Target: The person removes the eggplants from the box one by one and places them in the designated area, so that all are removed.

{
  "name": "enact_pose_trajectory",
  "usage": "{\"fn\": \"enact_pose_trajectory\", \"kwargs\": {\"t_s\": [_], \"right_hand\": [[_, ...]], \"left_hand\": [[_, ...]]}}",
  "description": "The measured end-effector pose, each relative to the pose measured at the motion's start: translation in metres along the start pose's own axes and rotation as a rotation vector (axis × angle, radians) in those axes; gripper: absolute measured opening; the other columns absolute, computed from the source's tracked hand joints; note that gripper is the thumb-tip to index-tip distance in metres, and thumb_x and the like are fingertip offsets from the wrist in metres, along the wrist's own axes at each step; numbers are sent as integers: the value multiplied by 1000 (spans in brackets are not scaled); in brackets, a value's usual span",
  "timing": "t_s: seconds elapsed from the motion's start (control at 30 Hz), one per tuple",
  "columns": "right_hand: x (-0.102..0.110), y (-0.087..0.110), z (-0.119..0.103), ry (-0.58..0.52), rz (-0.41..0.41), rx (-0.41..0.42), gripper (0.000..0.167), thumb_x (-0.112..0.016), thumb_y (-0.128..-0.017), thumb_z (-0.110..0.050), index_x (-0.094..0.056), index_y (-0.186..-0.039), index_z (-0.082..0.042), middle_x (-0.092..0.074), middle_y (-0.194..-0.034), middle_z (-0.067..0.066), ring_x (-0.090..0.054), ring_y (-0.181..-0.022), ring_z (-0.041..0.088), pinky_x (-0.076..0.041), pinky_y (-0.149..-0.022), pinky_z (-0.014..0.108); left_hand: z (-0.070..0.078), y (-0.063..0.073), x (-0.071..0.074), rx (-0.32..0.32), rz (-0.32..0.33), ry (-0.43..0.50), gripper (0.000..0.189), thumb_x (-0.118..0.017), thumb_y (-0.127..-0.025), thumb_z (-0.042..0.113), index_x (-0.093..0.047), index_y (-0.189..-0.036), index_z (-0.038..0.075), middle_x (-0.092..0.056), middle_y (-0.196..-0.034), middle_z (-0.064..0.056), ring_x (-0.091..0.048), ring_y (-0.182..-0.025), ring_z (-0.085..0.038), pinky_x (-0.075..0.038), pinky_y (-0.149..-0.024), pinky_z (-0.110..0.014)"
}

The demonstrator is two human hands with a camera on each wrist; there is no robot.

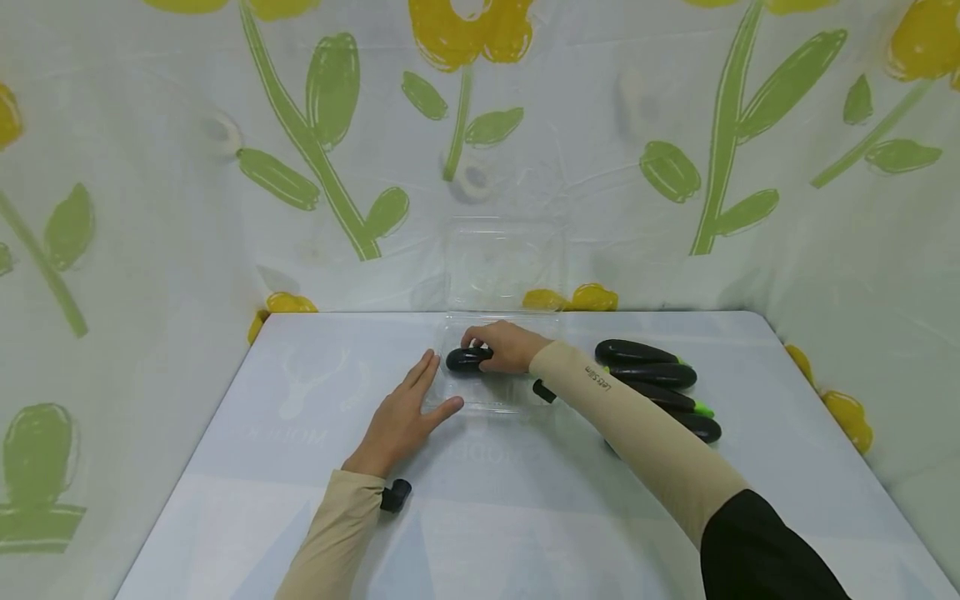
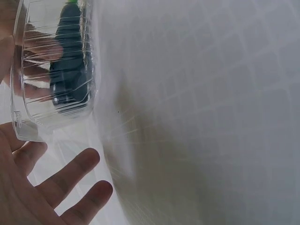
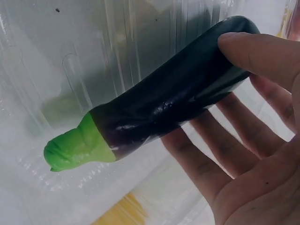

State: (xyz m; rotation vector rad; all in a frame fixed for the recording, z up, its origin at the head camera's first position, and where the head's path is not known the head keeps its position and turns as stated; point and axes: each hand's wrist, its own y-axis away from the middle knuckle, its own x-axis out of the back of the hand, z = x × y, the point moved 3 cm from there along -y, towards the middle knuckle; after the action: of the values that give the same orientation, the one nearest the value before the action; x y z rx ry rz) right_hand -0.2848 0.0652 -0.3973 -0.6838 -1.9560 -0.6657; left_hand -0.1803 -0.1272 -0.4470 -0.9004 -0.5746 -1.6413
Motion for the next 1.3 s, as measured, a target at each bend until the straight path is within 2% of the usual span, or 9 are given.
{"fn": "enact_pose_trajectory", "kwargs": {"t_s": [0.17,0.4,0.67,0.9,1.13,1.3], "right_hand": [[-1,0,0,11,-3,-7,40,-73,-94,-8,-61,-130,-17,-65,-131,8,-59,-120,20,-45,-107,38],[3,4,-7,113,15,-18,42,-75,-93,-10,-62,-131,-21,-66,-128,4,-59,-115,19,-45,-107,38],[15,13,-16,179,73,35,45,-76,-93,-12,-63,-135,-20,-66,-129,2,-61,-117,19,-47,-105,37],[24,25,-17,175,151,67,44,-74,-95,-14,-62,-137,-21,-64,-131,2,-62,-118,19,-48,-104,36],[37,38,-14,144,249,77,44,-73,-96,-13,-62,-138,-22,-63,-134,5,-62,-117,22,-51,-101,38],[39,48,-12,122,315,133,44,-72,-96,-13,-62,-139,-22,-62,-135,4,-62,-119,22,-51,-101,39]], "left_hand": [[0,0,0,-2,-1,0,90,-52,-95,70,-24,-163,19,-15,-169,6,-27,-151,-25,-33,-115,-57],[1,1,-1,4,-11,10,90,-52,-95,71,-23,-163,19,-14,-169,9,-25,-151,-24,-33,-114,-59],[1,2,0,6,-10,9,92,-50,-94,72,-24,-163,17,-15,-169,6,-26,-151,-25,-33,-114,-59],[2,2,1,0,-7,17,93,-50,-94,73,-24,-163,18,-15,-169,6,-26,-151,-25,-32,-115,-58],[3,2,0,3,-2,17,93,-52,-93,72,-25,-163,16,-16,-169,4,-27,-151,-27,-32,-113,-63],[2,2,0,11,0,9,94,-51,-93,73,-25,-163,16,-16,-169,3,-26,-151,-26,-31,-113,-63]]}}
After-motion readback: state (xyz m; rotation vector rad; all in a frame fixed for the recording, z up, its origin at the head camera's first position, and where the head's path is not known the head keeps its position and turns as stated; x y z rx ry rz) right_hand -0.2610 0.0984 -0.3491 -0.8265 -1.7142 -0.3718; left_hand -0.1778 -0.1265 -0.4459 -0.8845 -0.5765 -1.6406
